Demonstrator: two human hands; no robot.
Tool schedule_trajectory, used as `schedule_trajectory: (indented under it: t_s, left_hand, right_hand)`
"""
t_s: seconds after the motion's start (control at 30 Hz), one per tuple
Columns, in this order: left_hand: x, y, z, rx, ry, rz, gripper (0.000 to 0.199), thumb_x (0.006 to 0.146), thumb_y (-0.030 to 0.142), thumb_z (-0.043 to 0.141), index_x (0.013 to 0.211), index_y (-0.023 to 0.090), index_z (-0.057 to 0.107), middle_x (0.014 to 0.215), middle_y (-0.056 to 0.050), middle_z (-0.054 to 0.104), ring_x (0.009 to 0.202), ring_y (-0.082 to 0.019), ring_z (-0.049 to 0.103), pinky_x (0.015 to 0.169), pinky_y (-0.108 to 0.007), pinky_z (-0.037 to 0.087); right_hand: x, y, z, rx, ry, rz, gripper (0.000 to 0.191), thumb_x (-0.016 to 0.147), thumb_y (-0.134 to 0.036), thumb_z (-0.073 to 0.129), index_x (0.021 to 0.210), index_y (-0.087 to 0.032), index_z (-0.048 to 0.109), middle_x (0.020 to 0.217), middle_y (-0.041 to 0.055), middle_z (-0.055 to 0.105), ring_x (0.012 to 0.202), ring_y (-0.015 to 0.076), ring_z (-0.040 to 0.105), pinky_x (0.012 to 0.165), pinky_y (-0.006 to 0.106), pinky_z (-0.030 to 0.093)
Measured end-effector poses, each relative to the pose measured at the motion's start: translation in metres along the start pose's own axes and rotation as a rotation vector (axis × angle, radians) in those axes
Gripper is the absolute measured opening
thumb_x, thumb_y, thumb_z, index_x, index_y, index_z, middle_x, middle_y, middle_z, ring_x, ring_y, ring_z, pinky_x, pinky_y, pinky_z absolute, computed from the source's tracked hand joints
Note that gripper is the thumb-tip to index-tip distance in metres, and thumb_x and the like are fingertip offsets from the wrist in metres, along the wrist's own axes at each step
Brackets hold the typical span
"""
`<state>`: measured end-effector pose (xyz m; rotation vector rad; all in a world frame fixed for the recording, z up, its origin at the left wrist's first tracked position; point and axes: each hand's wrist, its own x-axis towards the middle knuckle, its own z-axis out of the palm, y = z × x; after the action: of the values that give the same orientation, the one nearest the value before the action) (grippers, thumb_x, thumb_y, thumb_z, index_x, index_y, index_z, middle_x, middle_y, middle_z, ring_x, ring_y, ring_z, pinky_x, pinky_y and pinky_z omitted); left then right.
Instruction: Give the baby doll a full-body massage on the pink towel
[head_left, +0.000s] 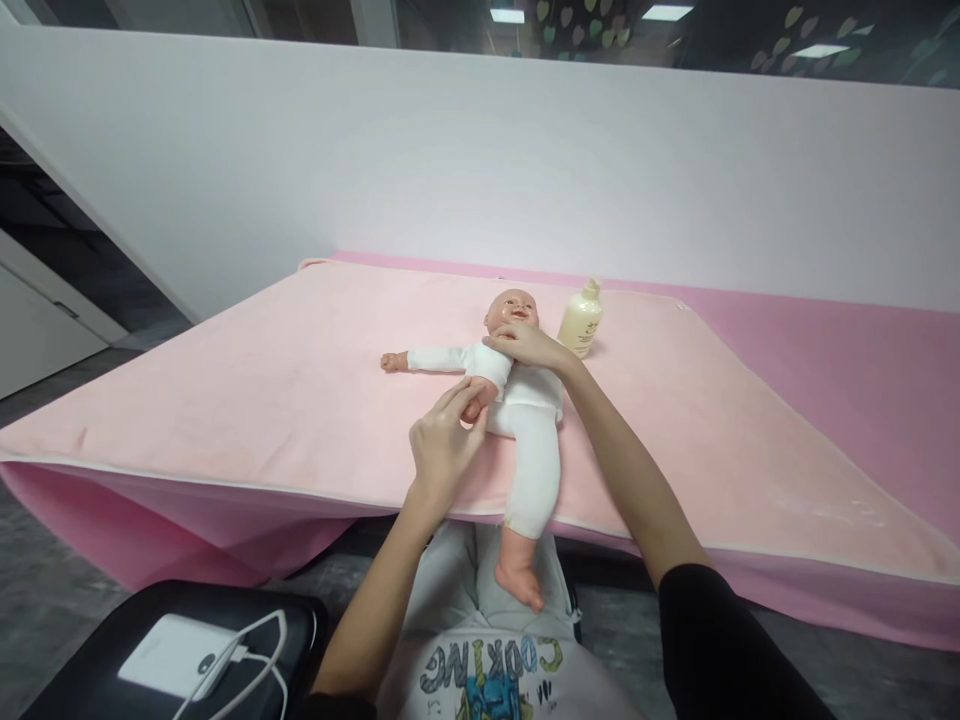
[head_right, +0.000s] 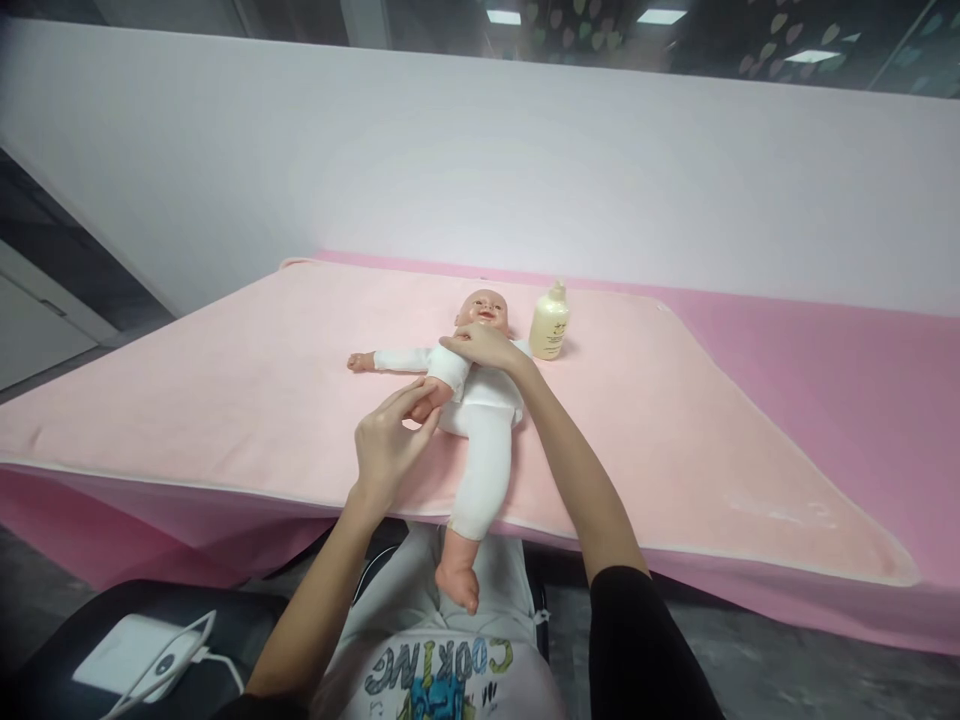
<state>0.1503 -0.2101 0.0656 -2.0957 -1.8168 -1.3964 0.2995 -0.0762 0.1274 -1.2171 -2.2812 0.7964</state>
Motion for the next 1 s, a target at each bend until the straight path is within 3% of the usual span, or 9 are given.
schedule_trajectory:
  t_s: [0.4, 0.57, 0.7, 0.83, 0.93, 1.0]
  left_hand:
    - [0.002, -0.006, 0.001, 0.056, 0.075, -0.016, 0.03, 0.079, 0.024, 0.06, 0.108, 0.026, 0.066, 0.114, -0.002, 0.067, 0.096, -0.021, 0.066, 0.081, -0.03, 0.052]
    - [-0.011, -0.009, -0.001, 0.055, 0.1, -0.006, 0.029, 0.082, 0.025, 0.057, 0.11, 0.023, 0.065, 0.115, -0.004, 0.067, 0.099, -0.02, 0.066, 0.079, -0.028, 0.053]
    - [-0.04, -0.015, -0.018, 0.089, 0.1, -0.006, 0.028, 0.083, 0.026, 0.057, 0.11, 0.024, 0.065, 0.115, -0.005, 0.067, 0.097, -0.021, 0.067, 0.076, -0.028, 0.054]
    - [-0.08, -0.018, -0.05, 0.12, 0.045, -0.075, 0.028, 0.083, 0.029, 0.058, 0.11, 0.023, 0.065, 0.113, -0.005, 0.068, 0.097, -0.022, 0.067, 0.079, -0.03, 0.054]
    - [-0.103, -0.018, -0.072, 0.131, -0.044, -0.141, 0.026, 0.081, 0.034, 0.061, 0.105, 0.025, 0.067, 0.109, -0.003, 0.07, 0.09, -0.022, 0.069, 0.072, -0.029, 0.056]
    - [-0.111, -0.015, -0.082, 0.115, -0.113, -0.149, 0.025, 0.081, 0.037, 0.062, 0.103, 0.027, 0.068, 0.108, -0.002, 0.07, 0.087, -0.021, 0.07, 0.062, -0.026, 0.056]
  right_hand:
    - [0.0, -0.003, -0.001, -0.012, -0.009, 0.067, 0.042, 0.083, -0.056, 0.05, 0.063, -0.02, 0.043, 0.059, -0.0008, 0.049, 0.052, 0.0121, 0.048, 0.053, 0.026, 0.035]
    - [-0.008, 0.006, -0.023, 0.276, 0.015, 0.124, 0.035, 0.075, -0.051, 0.063, 0.065, -0.019, 0.055, 0.053, -0.0012, 0.05, 0.042, 0.0101, 0.041, 0.042, 0.024, 0.03]
    - [-0.025, 0.028, -0.063, 0.715, 0.26, 0.127, 0.03, 0.071, -0.047, 0.066, 0.073, -0.018, 0.059, 0.049, -0.0051, 0.039, 0.042, 0.0091, 0.038, 0.04, 0.022, 0.034]
    - [-0.046, 0.079, -0.101, 1.018, 0.616, 0.079, 0.031, 0.078, -0.049, 0.053, 0.073, -0.018, 0.058, 0.047, -0.0076, 0.03, 0.04, 0.0088, 0.034, 0.047, 0.026, 0.042]
    - [-0.055, 0.129, -0.106, 1.162, 0.84, 0.139, 0.028, 0.083, -0.04, 0.042, 0.065, -0.02, 0.052, 0.048, -0.0066, 0.03, 0.041, 0.0094, 0.033, 0.051, 0.029, 0.043]
    - [-0.058, 0.156, -0.096, 1.105, 0.963, 0.253, 0.029, 0.083, -0.03, 0.037, 0.055, -0.021, 0.042, 0.046, -0.0068, 0.026, 0.041, 0.0091, 0.031, 0.053, 0.03, 0.042]
